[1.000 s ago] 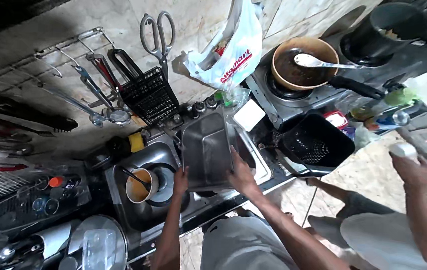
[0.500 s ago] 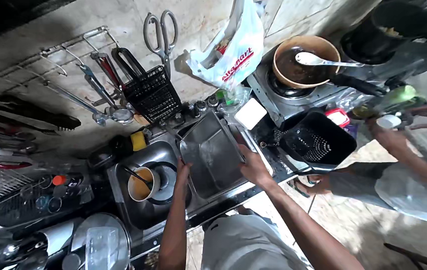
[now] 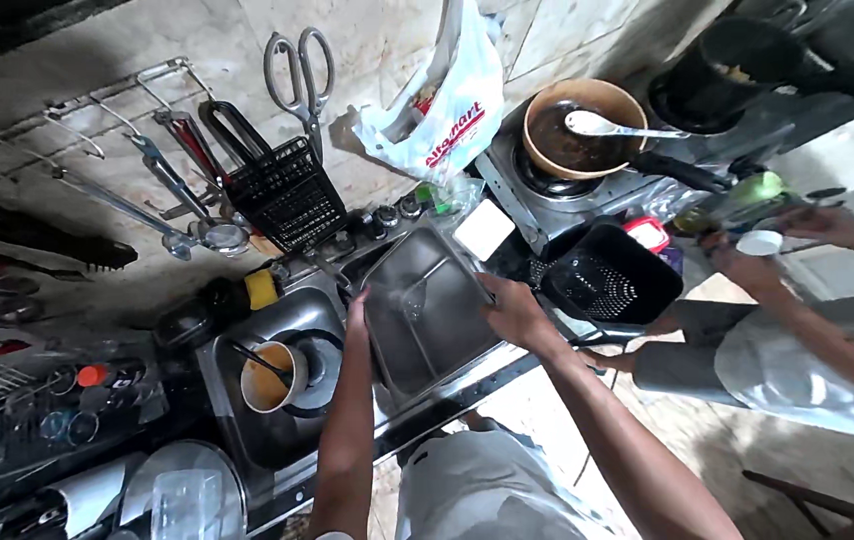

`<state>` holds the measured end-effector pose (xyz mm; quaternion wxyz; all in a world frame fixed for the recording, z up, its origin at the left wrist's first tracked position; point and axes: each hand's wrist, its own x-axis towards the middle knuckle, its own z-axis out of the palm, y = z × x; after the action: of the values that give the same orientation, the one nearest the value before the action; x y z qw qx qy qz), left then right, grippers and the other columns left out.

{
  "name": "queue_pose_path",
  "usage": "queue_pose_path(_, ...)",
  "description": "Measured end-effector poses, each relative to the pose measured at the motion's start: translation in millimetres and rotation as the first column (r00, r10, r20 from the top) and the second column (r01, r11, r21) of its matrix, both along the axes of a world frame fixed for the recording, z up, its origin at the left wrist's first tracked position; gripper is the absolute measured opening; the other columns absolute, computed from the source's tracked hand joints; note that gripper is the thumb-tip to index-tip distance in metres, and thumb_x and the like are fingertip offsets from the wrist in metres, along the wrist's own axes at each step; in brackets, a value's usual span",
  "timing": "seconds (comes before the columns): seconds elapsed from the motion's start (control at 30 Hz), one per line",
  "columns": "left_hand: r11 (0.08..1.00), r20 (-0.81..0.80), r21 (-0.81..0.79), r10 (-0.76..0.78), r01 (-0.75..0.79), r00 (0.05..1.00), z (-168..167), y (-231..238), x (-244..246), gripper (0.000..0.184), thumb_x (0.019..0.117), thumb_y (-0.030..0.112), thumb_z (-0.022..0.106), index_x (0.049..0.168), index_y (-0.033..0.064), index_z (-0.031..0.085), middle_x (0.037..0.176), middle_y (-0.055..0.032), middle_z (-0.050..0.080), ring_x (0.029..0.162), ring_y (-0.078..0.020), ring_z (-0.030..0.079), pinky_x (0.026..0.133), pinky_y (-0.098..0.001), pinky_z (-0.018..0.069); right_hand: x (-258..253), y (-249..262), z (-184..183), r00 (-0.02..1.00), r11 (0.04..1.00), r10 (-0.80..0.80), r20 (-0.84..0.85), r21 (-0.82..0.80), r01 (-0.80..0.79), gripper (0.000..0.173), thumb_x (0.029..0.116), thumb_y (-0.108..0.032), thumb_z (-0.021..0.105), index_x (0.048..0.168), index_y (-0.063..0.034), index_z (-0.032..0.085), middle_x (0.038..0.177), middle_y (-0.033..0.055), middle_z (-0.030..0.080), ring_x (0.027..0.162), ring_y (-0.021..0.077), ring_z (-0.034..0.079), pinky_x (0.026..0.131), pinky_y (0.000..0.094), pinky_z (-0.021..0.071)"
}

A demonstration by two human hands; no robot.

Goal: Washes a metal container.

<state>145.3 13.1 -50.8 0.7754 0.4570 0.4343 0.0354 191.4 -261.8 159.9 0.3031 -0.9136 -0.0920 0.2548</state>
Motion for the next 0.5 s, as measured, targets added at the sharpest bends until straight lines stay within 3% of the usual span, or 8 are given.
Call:
queue_pose_path(0.1,0.999,0.049,-0.009,0.051,-0.051,0.997,9,-1,0,0.032,0.1022,0.022,0.059,0.128,0.0032,0.062,0.115,-0.0140,0.070,0.100,-0.0211,0.068,0.084,-0.0398,0.0573,10,-4,-4,1.000,0.999,-0.023,0.001,0.031,0.022,0.052,0.0927,-0.008,0.066,0.144,-0.0121,0.060,0.118,0.0193,0.072,0.109,0.0357,0.069,0.096,0.0604,0.0529)
queue_pose_path(0.17,0.995,0.121,0.000,0.094,-0.095,0.988,-1,5,-7,0.031,0.1042,0.018,0.054,0.128,0.0011,0.062,0.115,-0.0141,0.071,0.100,-0.0199,0.069,0.085,-0.0386,0.0583,18,-5,-12,0.998,0.997,-0.044,-0.054,0.066,0.047,0.048,0.0925,-0.010,0.068,0.140,-0.0110,0.063,0.118,0.0188,0.072,0.110,0.0354,0.068,0.097,0.0608,0.0529)
queue_pose_path(0.23,0.997,0.064,0.071,0.039,-0.043,0.997,9,7,-24,0.029,0.1023,0.012,0.056,0.127,-0.0014,0.062,0.116,-0.0142,0.070,0.101,-0.0180,0.067,0.086,-0.0363,0.0570,24,-2,-22,0.996,0.991,-0.045,-0.083,0.119,0.055,0.044,0.0910,-0.012,0.071,0.135,-0.0087,0.066,0.118,0.0177,0.072,0.109,0.0331,0.069,0.096,0.0590,0.0544)
queue_pose_path(0.3,0.995,0.011,0.100,-0.002,0.001,1.000,23,3,-45,0.023,0.0952,0.008,0.059,0.116,-0.0010,0.062,0.102,-0.0132,0.069,0.089,-0.0185,0.067,0.075,-0.0375,0.0584,29,2,-30,0.999,0.994,0.014,-0.029,0.110,-0.011,0.041,0.0899,-0.012,0.073,0.130,-0.0080,0.069,0.117,0.0181,0.072,0.108,0.0339,0.069,0.095,0.0596,0.0546)
queue_pose_path(0.37,0.996,-0.007,0.080,0.024,-0.024,1.000,33,2,-56,0.019,0.0918,0.004,0.058,0.111,-0.0006,0.061,0.094,-0.0124,0.067,0.082,-0.0186,0.066,0.069,-0.0379,0.0579,29,8,-29,0.991,0.993,0.120,0.052,-0.019,-0.119,0.038,0.0916,-0.012,0.071,0.129,-0.0097,0.067,0.114,0.0200,0.071,0.106,0.0381,0.069,0.091,0.0620,0.0554)
queue_pose_path(0.43,0.995,-0.042,0.045,0.092,-0.090,0.995,40,5,-57,0.017,0.0889,0.000,0.058,0.106,0.0001,0.059,0.088,-0.0122,0.066,0.076,-0.0194,0.065,0.064,-0.0380,0.0571,24,20,-24,0.969,0.965,0.216,0.122,-0.177,-0.193,0.040,0.0967,-0.006,0.062,0.136,-0.0065,0.061,0.121,0.0236,0.068,0.109,0.0435,0.068,0.091,0.0629,0.0556)
queue_pose_path(0.5,0.991,-0.071,0.051,0.125,-0.121,0.990,44,10,-56,0.018,0.0876,-0.002,0.058,0.105,0.0005,0.057,0.088,-0.0127,0.064,0.075,-0.0200,0.064,0.063,-0.0389,0.0562,21,34,-29,0.931,0.923,0.294,0.216,-0.315,-0.219,0.040,0.0979,0.001,0.058,0.137,-0.0030,0.059,0.127,0.0251,0.065,0.106,0.0460,0.068,0.085,0.0621,0.0575)
